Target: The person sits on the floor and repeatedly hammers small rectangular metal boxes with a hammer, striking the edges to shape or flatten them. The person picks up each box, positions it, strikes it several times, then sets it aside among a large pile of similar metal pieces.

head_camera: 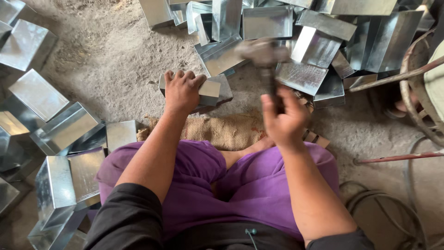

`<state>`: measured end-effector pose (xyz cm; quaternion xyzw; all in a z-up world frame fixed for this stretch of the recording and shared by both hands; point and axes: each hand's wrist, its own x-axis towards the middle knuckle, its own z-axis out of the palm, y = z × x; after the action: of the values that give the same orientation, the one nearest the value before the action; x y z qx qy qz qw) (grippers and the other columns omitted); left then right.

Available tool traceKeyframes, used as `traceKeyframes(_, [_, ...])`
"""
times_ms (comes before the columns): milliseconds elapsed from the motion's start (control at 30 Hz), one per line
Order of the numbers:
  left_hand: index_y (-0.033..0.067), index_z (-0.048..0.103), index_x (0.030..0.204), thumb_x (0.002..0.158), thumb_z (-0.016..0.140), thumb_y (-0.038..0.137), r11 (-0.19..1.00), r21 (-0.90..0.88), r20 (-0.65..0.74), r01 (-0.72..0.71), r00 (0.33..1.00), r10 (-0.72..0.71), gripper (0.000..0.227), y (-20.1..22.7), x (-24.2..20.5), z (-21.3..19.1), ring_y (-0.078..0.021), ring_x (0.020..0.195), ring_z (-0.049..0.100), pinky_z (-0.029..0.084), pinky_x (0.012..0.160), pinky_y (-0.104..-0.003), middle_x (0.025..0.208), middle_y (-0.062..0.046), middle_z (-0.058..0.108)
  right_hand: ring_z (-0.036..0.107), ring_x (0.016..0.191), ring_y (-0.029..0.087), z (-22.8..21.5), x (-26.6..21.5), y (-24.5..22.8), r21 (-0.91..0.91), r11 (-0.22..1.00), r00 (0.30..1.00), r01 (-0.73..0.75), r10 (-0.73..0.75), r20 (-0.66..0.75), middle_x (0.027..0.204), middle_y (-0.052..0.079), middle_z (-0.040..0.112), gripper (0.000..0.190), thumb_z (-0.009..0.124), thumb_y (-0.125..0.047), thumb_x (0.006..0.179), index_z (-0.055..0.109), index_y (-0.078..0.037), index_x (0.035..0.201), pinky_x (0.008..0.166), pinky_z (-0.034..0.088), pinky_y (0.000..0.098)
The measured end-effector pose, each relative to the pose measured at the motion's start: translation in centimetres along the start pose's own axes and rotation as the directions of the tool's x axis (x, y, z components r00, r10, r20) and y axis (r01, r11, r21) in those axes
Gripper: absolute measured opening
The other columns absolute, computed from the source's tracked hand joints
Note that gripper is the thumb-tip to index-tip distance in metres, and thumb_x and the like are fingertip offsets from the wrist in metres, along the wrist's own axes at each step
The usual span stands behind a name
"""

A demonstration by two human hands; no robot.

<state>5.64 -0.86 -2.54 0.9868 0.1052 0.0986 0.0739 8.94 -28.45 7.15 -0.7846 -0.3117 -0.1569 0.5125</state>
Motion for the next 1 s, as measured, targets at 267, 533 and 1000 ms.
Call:
traceKeyframes(267, [0.0337,0.073,0.122,0.095,0.062,0.017,0.999,0.032,-0.075,-0.019,0.997,0.021,0.034,-0.2,0.2,0.5,-0.0252,0.106,0.063,0.035,0.103,-0.053,0.105,-0.002,0.071,0.077,0.084,0.032,3.2,0.0,3.4,-0.117,0.992,0.977,-0.055,0.078,0.200,0.097,0.021,0.075,0.033,0.078,-0.013,0.092,0.068,-0.001,0.121,0.072,0.059,0.0369])
traceKeyframes(533, [0.0332,0.074,0.121,0.094,0.061,0.018,0.998,0.039,-0.110,-0.039,0.993,0.043,0.034,-0.3,0.0,0.4,-0.0250,0.107,0.064,0.035,0.104,-0.052,0.104,-0.002,0.072,0.077,0.082,0.027,4.2,-1.0,5.3,-0.118,0.968,0.937,-0.220,0.244,0.251,0.094,0.019,0.076,0.034,0.079,-0.015,0.091,0.069,-0.003,0.120,0.070,0.058,0.0340])
traceKeyframes(1000, [0.0156,0.033,0.157,0.096,0.053,0.050,0.977,0.013,0.324,0.214,0.923,-0.206,0.073,-0.3,0.3,1.6,-0.0293,0.151,0.024,0.000,0.121,-0.063,0.159,-0.008,0.036,0.064,0.064,0.010,3.7,-1.1,7.3,-0.065,0.888,0.858,-0.454,0.456,0.235,0.082,0.009,0.076,0.039,0.077,-0.014,0.091,0.068,0.000,0.125,0.060,0.050,0.0269])
